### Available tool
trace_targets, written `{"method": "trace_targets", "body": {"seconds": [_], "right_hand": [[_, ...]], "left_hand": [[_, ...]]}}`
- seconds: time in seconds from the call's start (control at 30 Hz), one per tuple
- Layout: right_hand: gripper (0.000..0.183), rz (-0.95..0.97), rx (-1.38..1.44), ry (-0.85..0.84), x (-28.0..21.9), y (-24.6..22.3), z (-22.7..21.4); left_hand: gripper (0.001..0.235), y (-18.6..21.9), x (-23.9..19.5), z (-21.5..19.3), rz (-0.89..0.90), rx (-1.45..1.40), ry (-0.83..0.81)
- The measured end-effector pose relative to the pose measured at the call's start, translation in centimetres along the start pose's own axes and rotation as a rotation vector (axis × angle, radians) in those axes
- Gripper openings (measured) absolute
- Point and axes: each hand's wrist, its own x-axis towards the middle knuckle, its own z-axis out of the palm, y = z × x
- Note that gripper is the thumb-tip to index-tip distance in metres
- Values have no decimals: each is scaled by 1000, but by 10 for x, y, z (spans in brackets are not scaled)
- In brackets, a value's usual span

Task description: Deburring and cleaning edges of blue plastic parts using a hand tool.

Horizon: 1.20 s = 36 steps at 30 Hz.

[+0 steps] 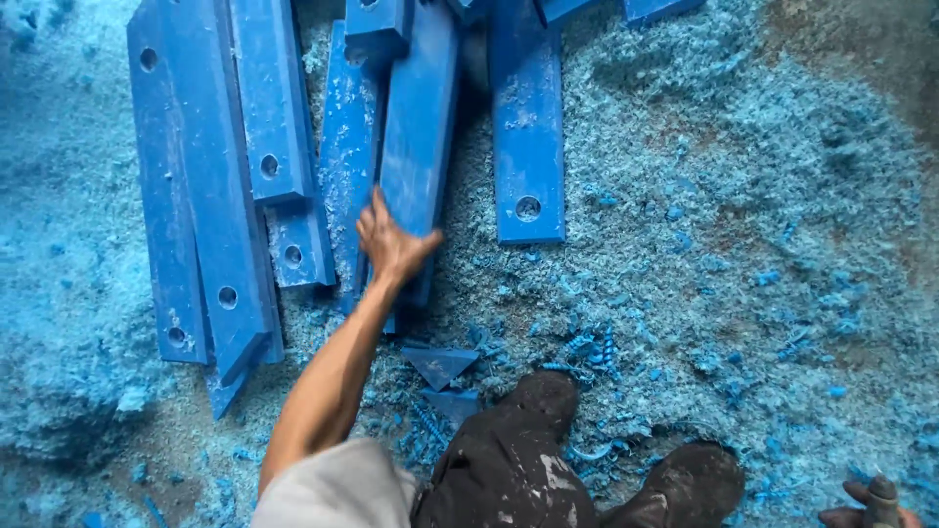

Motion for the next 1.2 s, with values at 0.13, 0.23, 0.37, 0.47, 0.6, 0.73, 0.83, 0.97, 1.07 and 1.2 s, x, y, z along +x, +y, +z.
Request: {"method": "trace_targets", "body": {"seconds": [0.13,0.23,0.37,0.47,0.6,0.73,0.83,0.97,1.07,1.2], "right_hand": [[32,91,-12,36,-70,-114,60],[38,-34,235,-105,-54,-105,49],[33,52,89,-120,-57,-221,71],[49,113,29,-153,-56,-271,88],[48,127,-281,-203,-41,-296,91],[54,50,-431,-278,-11,-314,91],[48,32,-534,-330,27,-317,91],[42,-334,-860,-346,70,-329,94],[39,-553,-1038,-270,95,-372,105],[22,-785,-1248,-211,129,-385,124]], "left_hand": [[132,-41,-102,-26,258,-97,-177],[134,-17,-111,-40,551,-31,-177],[133,12,-96,-31,828,55,-287],[128,35,-79,2,1010,89,-423],[112,85,-67,27,1145,208,-300],[110,169,-85,47,1195,125,-254],[129,227,-115,93,1231,104,-330],[137,226,-123,146,1194,165,-392],[133,219,-121,154,1251,114,-259],[134,218,-120,155,1287,79,-182]]}}
